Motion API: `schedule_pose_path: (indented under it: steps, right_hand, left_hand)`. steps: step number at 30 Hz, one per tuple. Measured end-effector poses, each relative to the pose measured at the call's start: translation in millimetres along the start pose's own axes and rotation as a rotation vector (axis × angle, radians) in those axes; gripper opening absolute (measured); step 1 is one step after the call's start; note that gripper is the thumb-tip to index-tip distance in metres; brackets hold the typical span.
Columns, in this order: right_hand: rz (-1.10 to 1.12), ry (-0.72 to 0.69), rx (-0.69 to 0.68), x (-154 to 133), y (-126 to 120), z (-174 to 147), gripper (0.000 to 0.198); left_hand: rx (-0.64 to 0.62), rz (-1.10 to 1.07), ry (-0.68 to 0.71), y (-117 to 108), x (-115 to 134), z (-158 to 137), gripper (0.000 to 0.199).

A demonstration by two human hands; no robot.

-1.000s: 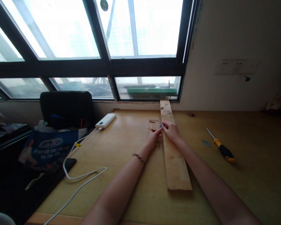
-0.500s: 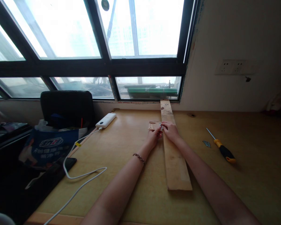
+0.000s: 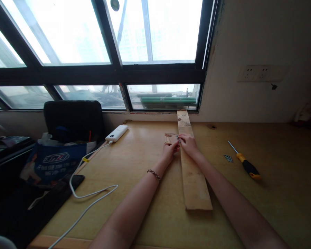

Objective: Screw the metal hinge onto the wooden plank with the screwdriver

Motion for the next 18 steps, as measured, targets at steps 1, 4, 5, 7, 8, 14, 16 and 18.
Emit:
schedule_pose_path:
  steps: [1,4,5,7,8,14,16,18]
  right_hand:
    - [-0.001,-0.001,-0.001,0.1,0.1,0.0,0.023]
    - [0.0,-0.011,-0.001,0.3,0.3,-0.4,0.023]
    - [0.001,-0.017,0.001,0.3,0.3,-0.6,0.023]
    - [0.002,-0.023,0.007,0.5,0.4,-0.8,0.023]
    - [0.002,-0.024,0.009,0.6,0.5,-0.8,0.023]
    - [0.01,-0.02,0.013,1.9,0.3,-0.6,0.022]
    - [0.014,-0.023,0.015,2.3,0.3,-0.6,0.022]
    - [0.017,-0.021,0.019,2.4,0.7,-0.6,0.023]
  left_hand:
    - [0.001,0.0,0.001,0.3,0.5,-0.2,0.034]
    - [0.007,-0.002,0.008,0.4,1.5,-0.3,0.033]
    - [0.008,-0.002,0.01,0.3,1.6,0.0,0.033]
    - [0.006,0.0,0.014,0.1,1.3,0.7,0.033]
    - [0.002,0.0,0.016,0.0,1.0,1.2,0.033]
    - [-0.02,-0.013,0.014,-1.0,-1.5,4.4,0.031]
    - [-0.018,-0.015,0.006,-1.5,-1.8,5.0,0.031]
    - [-0.015,-0.019,0.001,-1.9,-1.9,5.5,0.031]
Point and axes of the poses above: each hand's wrist, its own z-axis towards the middle knuckle, its own y-axis out of the palm, x = y × z, the point moved 2 cm from there along z, towards the middle knuckle, and after that the axes turned 2 degrees about x, right-handed, at the moved point
